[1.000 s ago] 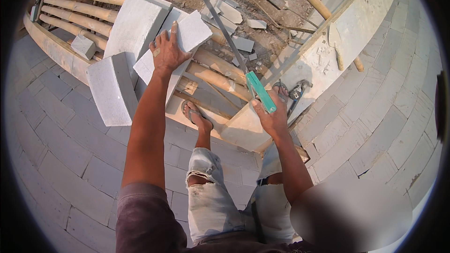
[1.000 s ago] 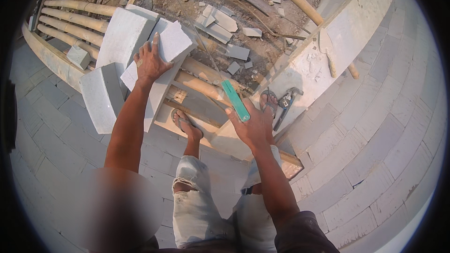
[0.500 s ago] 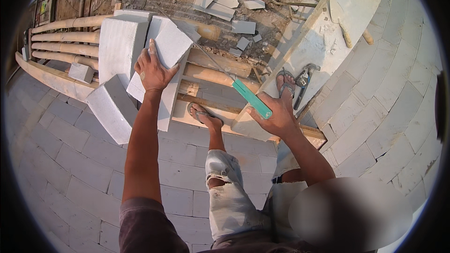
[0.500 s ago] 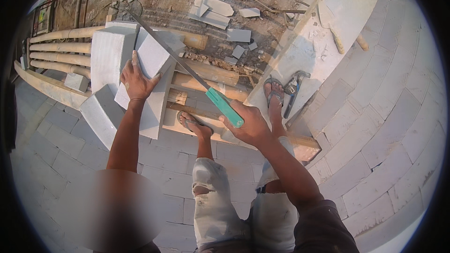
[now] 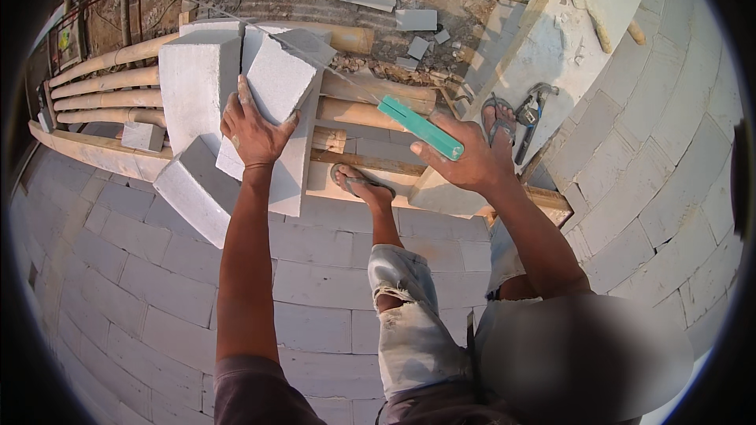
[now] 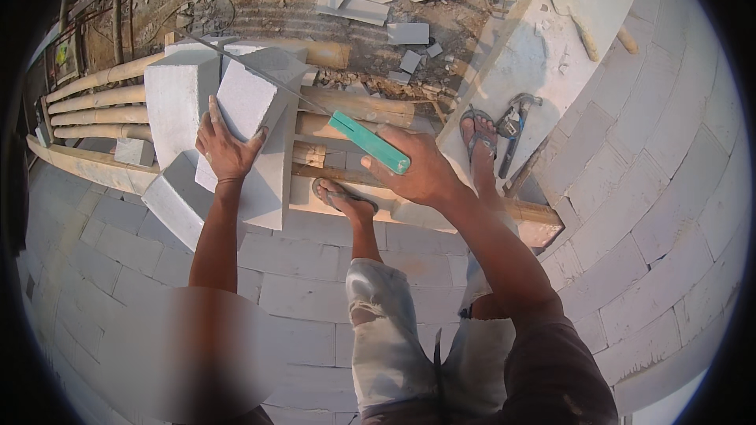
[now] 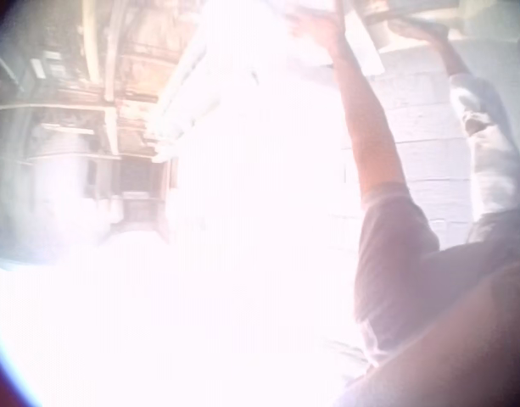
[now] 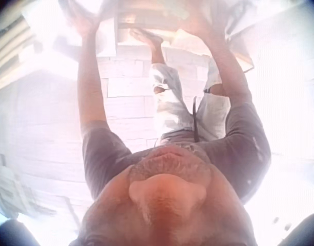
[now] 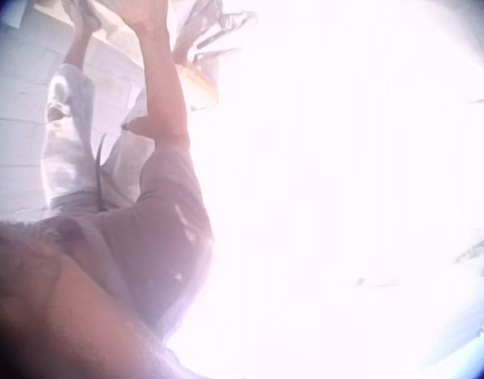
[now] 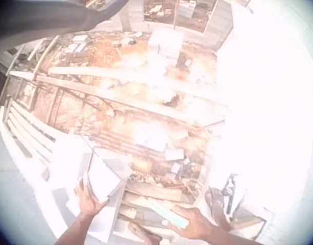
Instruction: The person applies cement to a curved wall using a trowel, then cuts a white tile with a hand saw and hammers it into place on the wall. The person continues to apply cement to the wall surface.
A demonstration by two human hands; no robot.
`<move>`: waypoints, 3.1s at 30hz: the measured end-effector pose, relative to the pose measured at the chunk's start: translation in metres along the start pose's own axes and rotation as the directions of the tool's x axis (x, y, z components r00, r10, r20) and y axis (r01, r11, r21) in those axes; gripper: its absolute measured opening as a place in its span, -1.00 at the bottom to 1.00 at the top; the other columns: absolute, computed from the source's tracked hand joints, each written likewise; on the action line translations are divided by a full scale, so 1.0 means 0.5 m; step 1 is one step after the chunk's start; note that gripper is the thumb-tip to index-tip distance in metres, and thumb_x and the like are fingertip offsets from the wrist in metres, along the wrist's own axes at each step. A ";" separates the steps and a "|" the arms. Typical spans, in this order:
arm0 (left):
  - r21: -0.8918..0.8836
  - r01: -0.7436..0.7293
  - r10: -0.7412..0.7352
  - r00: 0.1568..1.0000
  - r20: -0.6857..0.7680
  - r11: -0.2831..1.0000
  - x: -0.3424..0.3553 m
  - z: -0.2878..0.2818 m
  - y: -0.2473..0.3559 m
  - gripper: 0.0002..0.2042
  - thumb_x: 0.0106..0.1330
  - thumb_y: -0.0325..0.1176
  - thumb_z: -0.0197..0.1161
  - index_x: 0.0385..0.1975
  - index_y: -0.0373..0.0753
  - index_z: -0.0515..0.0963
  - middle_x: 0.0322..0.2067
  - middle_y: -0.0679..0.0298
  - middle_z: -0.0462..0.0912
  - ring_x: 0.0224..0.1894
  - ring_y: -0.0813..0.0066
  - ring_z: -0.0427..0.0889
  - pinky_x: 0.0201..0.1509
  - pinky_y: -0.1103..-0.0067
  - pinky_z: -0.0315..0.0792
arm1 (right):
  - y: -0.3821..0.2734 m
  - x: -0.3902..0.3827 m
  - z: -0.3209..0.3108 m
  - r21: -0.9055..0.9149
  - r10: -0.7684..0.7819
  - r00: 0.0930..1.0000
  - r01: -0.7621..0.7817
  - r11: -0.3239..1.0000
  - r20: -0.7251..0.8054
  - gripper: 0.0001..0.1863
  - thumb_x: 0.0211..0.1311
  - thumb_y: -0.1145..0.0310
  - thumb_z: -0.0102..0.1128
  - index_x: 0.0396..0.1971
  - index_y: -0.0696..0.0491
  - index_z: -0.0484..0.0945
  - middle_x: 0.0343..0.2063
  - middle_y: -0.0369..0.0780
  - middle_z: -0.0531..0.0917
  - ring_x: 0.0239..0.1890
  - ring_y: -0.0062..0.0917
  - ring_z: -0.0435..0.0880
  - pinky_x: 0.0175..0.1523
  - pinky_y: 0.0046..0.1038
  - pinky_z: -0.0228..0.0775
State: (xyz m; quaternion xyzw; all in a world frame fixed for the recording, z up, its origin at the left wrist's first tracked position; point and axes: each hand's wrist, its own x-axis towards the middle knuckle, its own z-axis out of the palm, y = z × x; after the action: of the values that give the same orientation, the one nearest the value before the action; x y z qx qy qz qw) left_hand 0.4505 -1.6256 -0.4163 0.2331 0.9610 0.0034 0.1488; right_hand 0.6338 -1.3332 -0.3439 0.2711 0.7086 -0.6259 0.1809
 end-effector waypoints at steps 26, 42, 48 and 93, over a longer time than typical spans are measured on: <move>-0.008 -0.021 0.021 0.999 -0.046 1.000 0.003 0.014 -0.004 0.20 -0.18 0.22 0.51 0.51 -0.12 0.02 0.23 -0.07 0.29 0.32 -0.01 0.26 0.42 0.10 0.00 | 0.008 0.088 0.031 -0.141 0.033 0.998 -0.026 0.990 0.049 -0.75 0.19 0.26 0.30 -0.28 0.14 0.57 -0.35 0.00 0.71 -0.23 0.00 0.70 -0.12 -0.09 0.52; -0.045 0.022 -0.024 0.999 -0.035 0.999 0.005 -0.030 0.014 0.08 -0.15 0.29 0.43 0.41 -0.19 0.23 0.16 0.00 0.38 0.26 0.04 0.33 0.34 0.18 0.04 | -0.324 0.201 0.187 -0.437 -0.321 0.939 0.343 0.832 0.126 -0.58 0.07 0.28 0.39 -0.11 0.19 0.58 -0.40 0.01 0.73 -0.33 -0.16 0.78 -0.22 -0.20 0.62; -0.148 -0.012 -0.002 0.995 -0.099 0.989 0.007 -0.021 0.000 0.11 -0.24 0.23 0.52 0.41 -0.14 0.26 0.10 -0.01 0.41 0.19 0.01 0.38 0.32 0.14 0.10 | -0.450 0.187 0.547 -0.468 -0.483 0.865 0.485 0.738 0.135 -0.56 0.07 0.25 0.33 -0.24 0.35 0.55 -0.47 -0.02 0.67 -0.51 -0.36 0.72 -0.48 -0.33 0.55; 0.072 0.162 -0.176 0.935 0.307 0.984 -0.082 -0.182 0.161 0.25 -0.14 -0.23 0.57 0.55 0.16 -0.22 0.31 -0.09 0.20 0.33 -0.08 0.26 0.30 -0.07 0.20 | 0.316 -1.129 -0.451 -0.244 0.753 0.491 -0.871 0.426 -0.438 -0.54 0.24 0.12 0.22 0.02 0.11 0.63 -0.05 0.00 0.70 0.04 -0.16 0.68 0.20 -0.23 0.48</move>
State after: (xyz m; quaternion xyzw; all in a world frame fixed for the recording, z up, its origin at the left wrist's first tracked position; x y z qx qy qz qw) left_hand 0.4950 -1.5663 -0.3115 0.1507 0.9417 -0.0680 0.2931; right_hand 1.1936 -1.1891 -0.0984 0.6135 0.6225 -0.2397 0.4227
